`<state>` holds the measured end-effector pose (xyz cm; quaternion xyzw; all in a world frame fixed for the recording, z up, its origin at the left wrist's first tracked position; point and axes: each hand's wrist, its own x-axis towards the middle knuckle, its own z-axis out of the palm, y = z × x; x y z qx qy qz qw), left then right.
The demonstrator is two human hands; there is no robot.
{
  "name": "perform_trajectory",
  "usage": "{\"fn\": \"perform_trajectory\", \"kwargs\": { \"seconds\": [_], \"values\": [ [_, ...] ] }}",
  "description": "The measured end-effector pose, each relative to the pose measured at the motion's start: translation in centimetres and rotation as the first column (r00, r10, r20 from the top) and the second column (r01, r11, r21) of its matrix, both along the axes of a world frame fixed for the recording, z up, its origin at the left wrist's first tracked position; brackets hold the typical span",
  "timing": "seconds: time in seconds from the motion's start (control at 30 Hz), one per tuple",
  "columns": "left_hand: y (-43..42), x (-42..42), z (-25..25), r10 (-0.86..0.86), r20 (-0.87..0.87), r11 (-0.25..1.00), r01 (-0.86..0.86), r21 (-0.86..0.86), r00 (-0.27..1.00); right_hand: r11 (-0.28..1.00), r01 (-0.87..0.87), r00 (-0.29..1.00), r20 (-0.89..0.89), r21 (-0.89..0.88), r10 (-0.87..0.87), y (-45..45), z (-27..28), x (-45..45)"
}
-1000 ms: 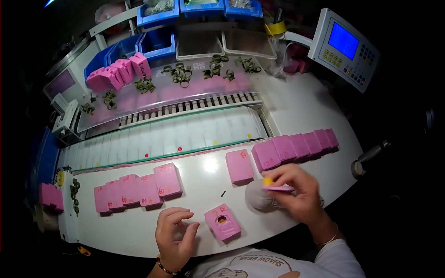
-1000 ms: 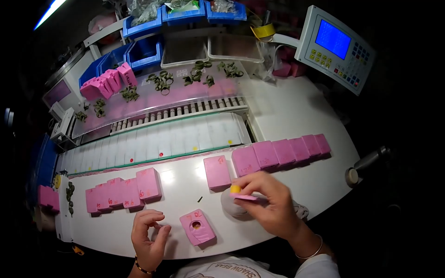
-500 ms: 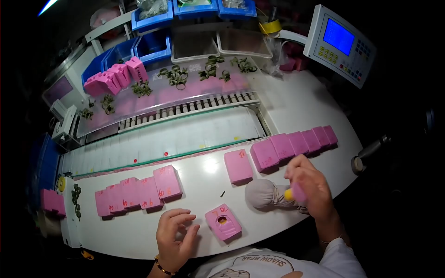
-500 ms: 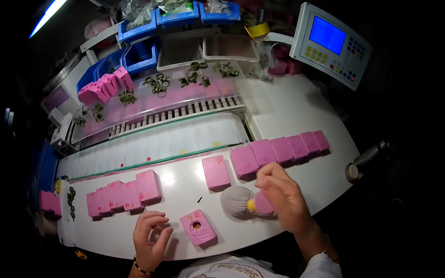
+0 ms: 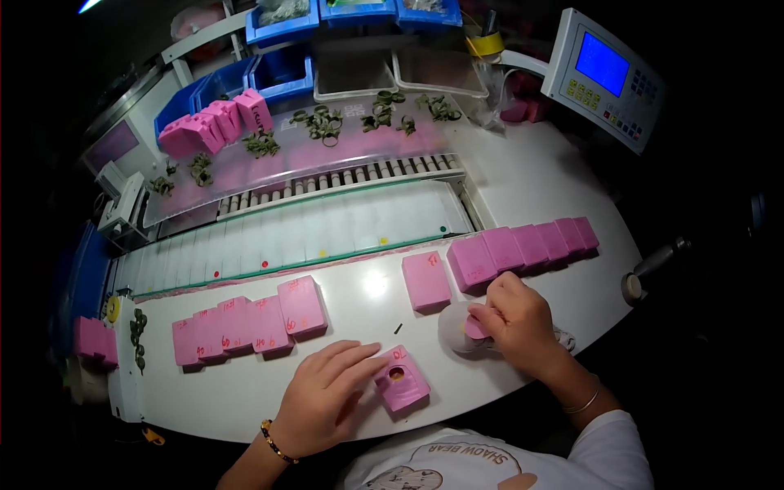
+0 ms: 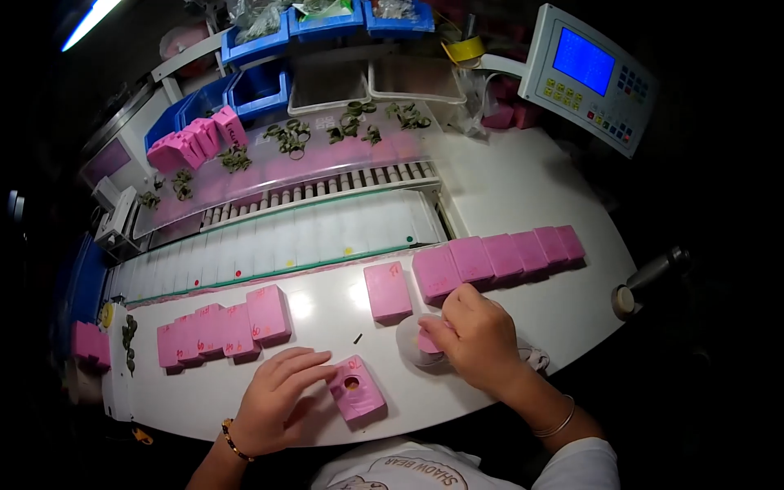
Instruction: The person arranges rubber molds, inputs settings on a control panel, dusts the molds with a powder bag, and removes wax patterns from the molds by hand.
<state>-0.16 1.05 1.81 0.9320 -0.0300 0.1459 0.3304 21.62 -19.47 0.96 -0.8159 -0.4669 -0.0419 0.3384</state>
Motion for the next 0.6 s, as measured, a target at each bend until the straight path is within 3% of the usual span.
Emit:
{"fn": "perform_trajectory", "kwargs": {
  "seconds": [0.07,0.13,0.27,0.37,0.47,0.6],
  "values": [
    [0.1,0.5,-0.3,-0.113,-0.086,0.991,0.118,0.058,0.990,0.996,0.004,0.969,-0.247,0.084,0.017,-0.2,0.2,-0.4],
    [-0.3,1.5,0.0,-0.190,-0.164,0.969,0.212,0.126,0.968,0.982,0.008,0.860,-0.502,0.189,0.090,-0.2,0.3,-1.3],
    [0.0,3.7,-1.6,-0.312,-0.155,0.950,0.313,-0.021,0.937,0.964,0.030,0.571,-0.796,0.263,0.199,-1.0,0.7,-2.9],
    [-0.1,3.5,-2.1,-0.171,-0.211,0.953,0.106,-0.285,0.963,0.944,0.104,0.311,-0.912,0.313,0.268,-1.5,1.0,-4.1],
    [-0.4,3.0,-3.2,0.026,-0.072,0.978,-0.040,-0.206,0.997,0.920,0.160,0.212,-0.923,0.358,0.322,-0.6,0.9,-5.6],
    [-1.4,2.3,-2.5,0.185,0.076,0.981,-0.181,-0.063,0.980,0.933,0.067,0.168,-0.926,0.352,0.338,0.9,0.4,-6.7]
  ]
}}
